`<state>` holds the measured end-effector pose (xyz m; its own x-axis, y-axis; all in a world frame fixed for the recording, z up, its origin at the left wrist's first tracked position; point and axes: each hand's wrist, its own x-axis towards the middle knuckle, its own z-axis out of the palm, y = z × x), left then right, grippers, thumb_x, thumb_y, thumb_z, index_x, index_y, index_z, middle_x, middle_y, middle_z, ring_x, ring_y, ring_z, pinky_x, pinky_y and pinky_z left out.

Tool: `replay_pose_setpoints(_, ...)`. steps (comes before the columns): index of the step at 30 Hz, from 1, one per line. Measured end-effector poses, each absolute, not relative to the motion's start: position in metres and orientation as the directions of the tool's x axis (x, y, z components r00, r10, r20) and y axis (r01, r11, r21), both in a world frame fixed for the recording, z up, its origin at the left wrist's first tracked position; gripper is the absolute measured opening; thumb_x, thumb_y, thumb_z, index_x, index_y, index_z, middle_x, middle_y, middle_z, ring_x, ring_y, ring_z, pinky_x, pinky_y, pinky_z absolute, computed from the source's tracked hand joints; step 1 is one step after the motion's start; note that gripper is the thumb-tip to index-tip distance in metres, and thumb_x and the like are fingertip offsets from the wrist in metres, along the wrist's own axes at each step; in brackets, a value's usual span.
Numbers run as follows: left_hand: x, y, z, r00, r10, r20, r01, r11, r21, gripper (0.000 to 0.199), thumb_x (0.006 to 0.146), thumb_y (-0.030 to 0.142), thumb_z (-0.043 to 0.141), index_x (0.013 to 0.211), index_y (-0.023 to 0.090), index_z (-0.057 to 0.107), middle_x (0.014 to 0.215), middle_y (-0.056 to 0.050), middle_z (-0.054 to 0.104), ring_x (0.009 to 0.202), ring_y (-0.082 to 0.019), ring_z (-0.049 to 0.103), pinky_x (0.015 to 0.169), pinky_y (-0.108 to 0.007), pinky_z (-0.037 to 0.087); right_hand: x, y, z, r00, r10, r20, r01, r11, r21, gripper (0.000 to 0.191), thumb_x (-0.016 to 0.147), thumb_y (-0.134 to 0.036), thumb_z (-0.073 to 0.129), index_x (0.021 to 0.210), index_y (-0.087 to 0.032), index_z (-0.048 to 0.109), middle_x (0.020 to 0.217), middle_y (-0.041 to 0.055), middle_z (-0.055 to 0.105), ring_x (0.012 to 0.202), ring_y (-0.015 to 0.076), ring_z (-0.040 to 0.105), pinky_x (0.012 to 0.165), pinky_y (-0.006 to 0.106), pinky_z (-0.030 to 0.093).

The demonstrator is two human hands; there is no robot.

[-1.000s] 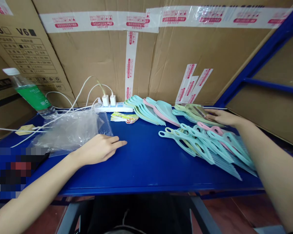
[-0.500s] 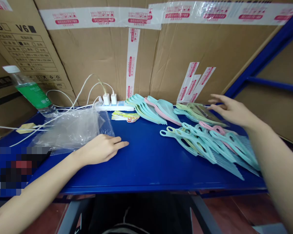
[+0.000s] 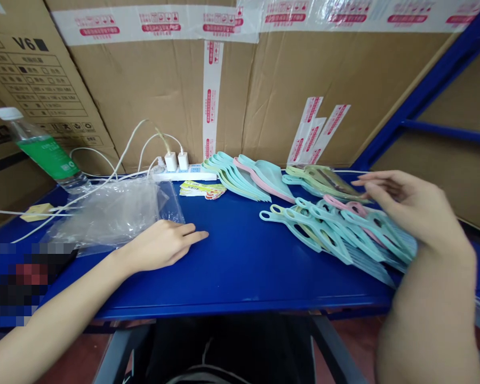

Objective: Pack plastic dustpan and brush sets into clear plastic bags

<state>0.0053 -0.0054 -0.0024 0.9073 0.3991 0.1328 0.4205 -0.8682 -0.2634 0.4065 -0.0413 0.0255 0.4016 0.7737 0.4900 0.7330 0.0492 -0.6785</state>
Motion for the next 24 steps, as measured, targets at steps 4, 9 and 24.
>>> replay_pose_setpoints(4, 0.006, -0.005, -0.002, 0.905, 0.408, 0.123, 0.426, -0.865, -0.264, 0.039, 0.093, 0.014, 0.037, 0.124, 0.018, 0.061, 0.083, -0.003, 0.067, 0.058, -0.013, 0.061, 0.058, -0.025, 0.049, 0.426, -0.053, 0.022, 0.272, 0.899, 0.343, 0.746, 0.029, -0.666, 0.052, 0.055, -0.070, 0.064, 0.081, -0.025, 0.064, 0.082, 0.0105, 0.074, 0.078, 0.0303, 0.069, 0.075, 0.047, 0.056)
replay_pose_setpoints(9, 0.007, -0.005, -0.003, 0.908, 0.396, 0.136, 0.419, -0.869, -0.264, 0.039, 0.094, 0.015, 0.035, 0.123, 0.017, 0.061, 0.081, -0.003, 0.067, 0.057, -0.013, 0.061, 0.057, -0.025, 0.049, 0.426, -0.054, 0.025, 0.073, 0.984, 0.164, 0.812, 0.037, -0.583, 0.069, 0.044, -0.084, 0.066, 0.078, -0.025, 0.070, 0.092, 0.0115, 0.076, 0.086, 0.0311, 0.069, 0.077, 0.044, 0.057)
replay_pose_setpoints(24, 0.009, -0.005, -0.004, 0.911, 0.380, 0.160, 0.411, -0.869, -0.275, 0.038, 0.095, 0.015, 0.034, 0.120, 0.017, 0.062, 0.082, -0.002, 0.067, 0.059, -0.013, 0.063, 0.056, -0.025, 0.048, 0.434, -0.053, 0.019, -0.070, 0.963, 0.260, 0.837, 0.199, -0.510, 0.058, 0.069, -0.078, 0.057, 0.085, -0.024, 0.070, 0.097, 0.0142, 0.075, 0.089, 0.0296, 0.070, 0.071, 0.039, 0.055)
